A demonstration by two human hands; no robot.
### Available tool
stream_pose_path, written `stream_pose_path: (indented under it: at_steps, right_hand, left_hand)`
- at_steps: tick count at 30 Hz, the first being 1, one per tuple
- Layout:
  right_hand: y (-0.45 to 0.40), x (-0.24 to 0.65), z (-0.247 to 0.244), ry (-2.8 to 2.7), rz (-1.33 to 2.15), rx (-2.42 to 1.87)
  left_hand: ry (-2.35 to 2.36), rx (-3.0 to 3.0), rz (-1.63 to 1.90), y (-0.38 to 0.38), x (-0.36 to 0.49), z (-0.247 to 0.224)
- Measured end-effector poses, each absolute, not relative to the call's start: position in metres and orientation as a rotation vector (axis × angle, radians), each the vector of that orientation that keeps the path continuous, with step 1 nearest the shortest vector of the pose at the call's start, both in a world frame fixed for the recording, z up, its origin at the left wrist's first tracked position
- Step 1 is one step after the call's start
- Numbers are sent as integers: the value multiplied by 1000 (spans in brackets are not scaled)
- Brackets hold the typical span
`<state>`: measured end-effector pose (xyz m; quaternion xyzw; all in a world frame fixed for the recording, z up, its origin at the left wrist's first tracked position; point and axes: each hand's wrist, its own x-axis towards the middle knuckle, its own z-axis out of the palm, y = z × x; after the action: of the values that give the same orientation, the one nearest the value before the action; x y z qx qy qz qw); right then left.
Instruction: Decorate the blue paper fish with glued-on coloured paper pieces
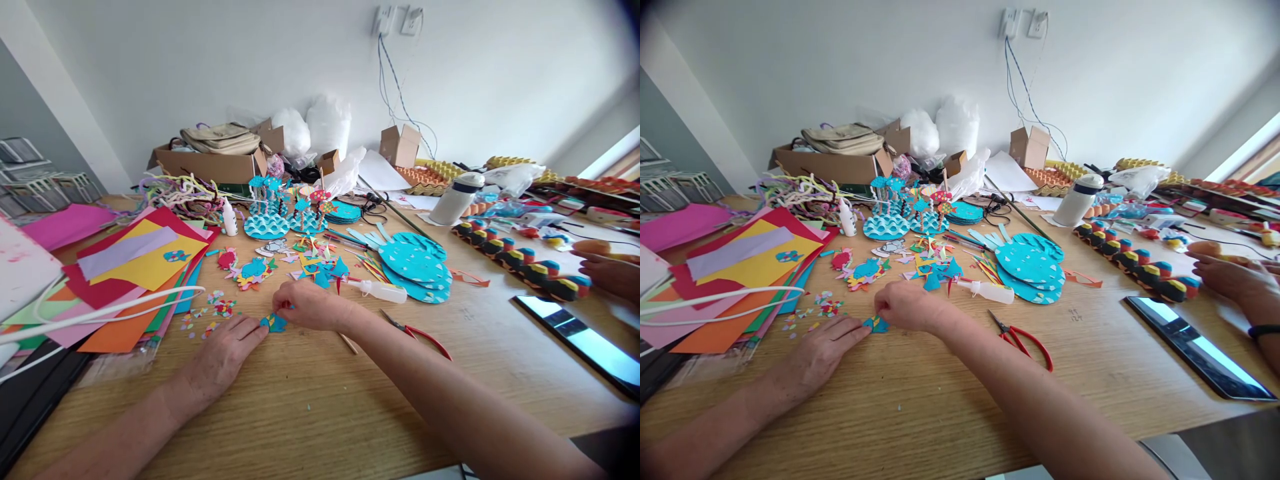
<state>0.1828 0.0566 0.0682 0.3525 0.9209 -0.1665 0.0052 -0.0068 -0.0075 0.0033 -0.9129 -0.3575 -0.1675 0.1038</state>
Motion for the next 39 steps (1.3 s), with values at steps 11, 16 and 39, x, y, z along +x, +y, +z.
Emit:
stream_pose_path:
  at_steps: [11, 16, 39]
  right_hand:
    - [33, 208, 42, 3160, -232, 797]
    - [33, 209, 33, 3178, -225, 836]
    - [24, 202, 28, 3174, -198, 979]
  left_hand:
    - [-1090, -2681, -487, -7, -5, 4]
    - [-1098, -2675, -464, -9, -4, 8]
    - [-1127, -2702, -490, -9, -4, 7]
